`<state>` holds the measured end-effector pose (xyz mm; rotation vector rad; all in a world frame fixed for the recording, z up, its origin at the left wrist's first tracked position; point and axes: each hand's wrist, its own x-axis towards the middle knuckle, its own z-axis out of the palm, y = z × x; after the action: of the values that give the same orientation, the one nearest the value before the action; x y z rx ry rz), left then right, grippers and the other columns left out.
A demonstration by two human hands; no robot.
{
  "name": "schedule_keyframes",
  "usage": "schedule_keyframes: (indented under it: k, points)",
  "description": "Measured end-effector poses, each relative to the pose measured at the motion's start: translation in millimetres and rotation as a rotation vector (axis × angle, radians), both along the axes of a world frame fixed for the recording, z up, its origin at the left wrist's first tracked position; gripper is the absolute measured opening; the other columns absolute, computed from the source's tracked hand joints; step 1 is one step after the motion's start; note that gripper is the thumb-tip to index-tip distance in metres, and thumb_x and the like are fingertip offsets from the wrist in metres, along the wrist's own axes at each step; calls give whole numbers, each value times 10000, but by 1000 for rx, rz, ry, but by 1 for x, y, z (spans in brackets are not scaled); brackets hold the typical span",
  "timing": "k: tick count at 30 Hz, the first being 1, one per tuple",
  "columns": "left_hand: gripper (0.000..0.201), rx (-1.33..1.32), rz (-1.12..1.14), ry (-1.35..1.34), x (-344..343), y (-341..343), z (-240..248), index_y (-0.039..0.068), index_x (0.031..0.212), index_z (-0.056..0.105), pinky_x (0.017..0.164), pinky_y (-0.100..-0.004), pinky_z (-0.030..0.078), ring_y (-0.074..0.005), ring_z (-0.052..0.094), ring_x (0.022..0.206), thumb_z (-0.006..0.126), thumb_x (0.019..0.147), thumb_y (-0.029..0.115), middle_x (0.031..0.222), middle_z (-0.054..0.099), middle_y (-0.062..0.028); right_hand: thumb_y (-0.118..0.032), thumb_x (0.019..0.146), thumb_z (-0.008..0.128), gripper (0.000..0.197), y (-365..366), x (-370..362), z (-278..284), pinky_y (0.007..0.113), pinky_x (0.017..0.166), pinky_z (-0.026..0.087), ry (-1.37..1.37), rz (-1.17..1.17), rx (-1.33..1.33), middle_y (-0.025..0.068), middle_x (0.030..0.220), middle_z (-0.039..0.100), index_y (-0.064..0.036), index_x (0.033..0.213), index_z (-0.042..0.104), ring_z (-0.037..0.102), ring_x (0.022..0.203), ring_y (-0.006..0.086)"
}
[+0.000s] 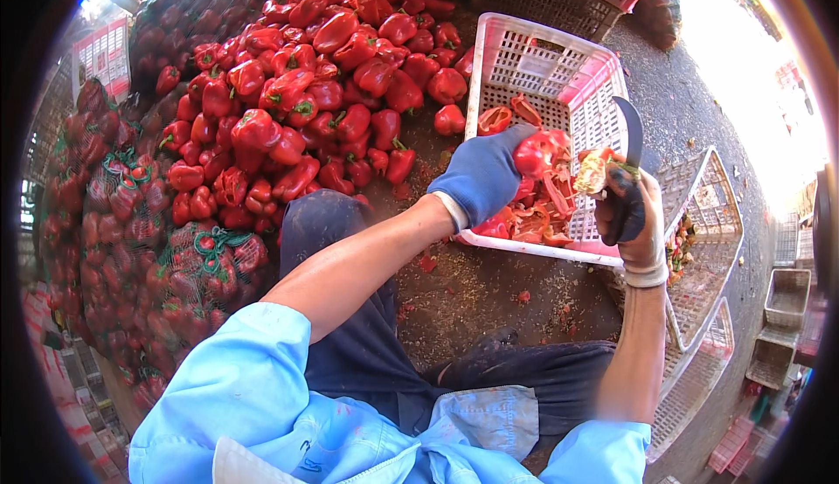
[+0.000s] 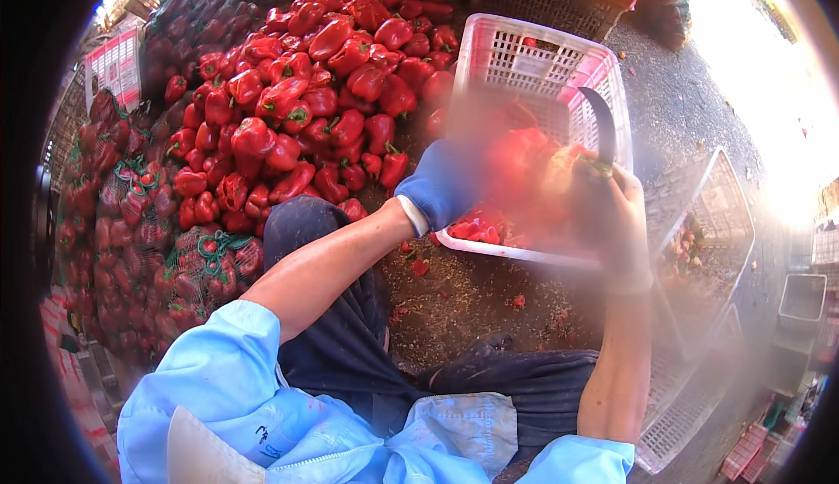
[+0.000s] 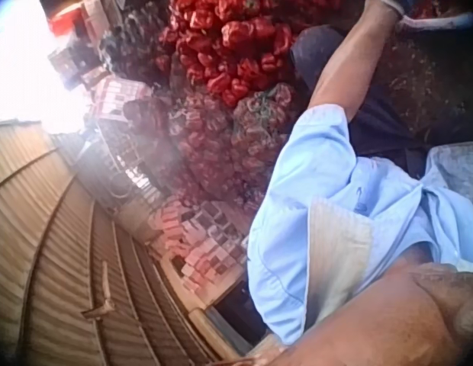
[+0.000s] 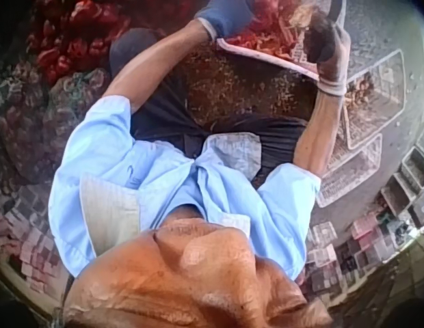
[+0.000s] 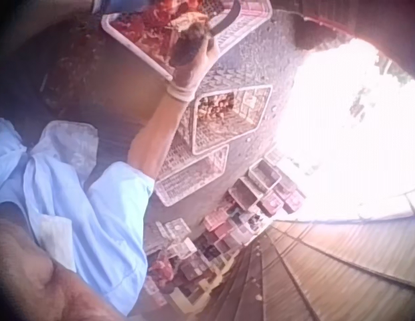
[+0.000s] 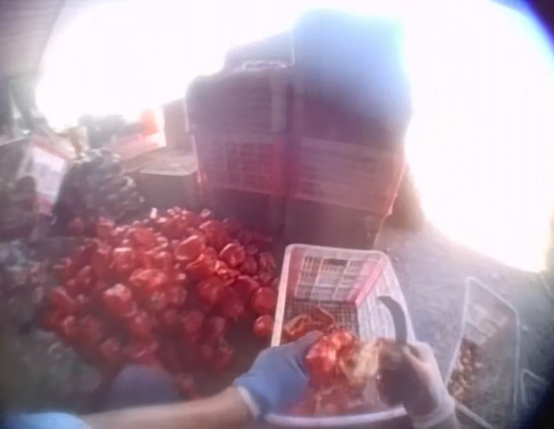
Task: The person removes the stems and cores from red bell peppers using a curved knife and places the processed peppers into a white plastic crate. They reach into a large pile of peppers on the ground to retrieve them one at a time.
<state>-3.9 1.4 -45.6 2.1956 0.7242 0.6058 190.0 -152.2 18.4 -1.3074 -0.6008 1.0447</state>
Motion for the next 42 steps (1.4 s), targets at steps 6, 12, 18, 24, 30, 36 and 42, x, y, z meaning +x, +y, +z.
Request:
schedule_keyframes:
  k: [6,12,18,24,30,36,42]
  points:
    - [707,-6,-71,161,10,-1,-16,104,1540,449,931,-469,578,-444,706,1084,712,890,193,1176,729,-268,-210,999,736,355,-2,-3,11,196,433,373,-110,26,-125,-17,783,619,-88,1306,608,504,523,35]
    - [493,-155,-180,-76,9,-1,2,3,1344,638,925,-361,574,-291,728,1056,739,944,274,1165,750,-190,-199,962,785,338,-11,1,16,186,445,385,-264,33,-134,-38,791,626,-88,1248,644,510,546,13]
    - [315,-742,-249,-308,19,-5,15,23,1118,697,573,-255,481,-77,572,646,722,1021,323,840,684,-26,-168,961,742,275,-14,-5,28,167,431,339,-313,67,-148,-44,802,660,-62,1210,695,502,526,-5]
    - [264,-838,-329,-250,19,-13,25,30,1032,695,483,-252,427,-92,558,547,696,1027,294,775,699,-55,-151,948,749,257,-6,-19,22,190,411,336,-255,129,-117,-45,721,619,-58,1181,694,481,487,11]
    - [176,-1184,-299,-332,21,-25,6,37,1002,712,442,-271,453,-139,614,517,635,986,194,744,698,-74,-90,968,670,116,-3,-26,10,202,431,362,-312,68,-142,-32,730,607,-42,1074,670,502,501,30]
    - [176,-1558,-190,-312,21,-30,0,83,886,687,428,-261,384,-122,528,466,587,989,186,697,663,-49,-51,992,626,82,-1,-28,13,198,455,343,-367,111,-136,-36,744,592,-45,1061,669,471,522,18]
    - [190,-761,-204,-362,26,0,-43,28,991,714,543,-312,469,-184,594,593,617,981,192,806,688,-108,-91,1024,622,174,-9,-13,31,171,472,385,-277,-73,-95,-36,830,628,-61,1185,681,515,602,3]
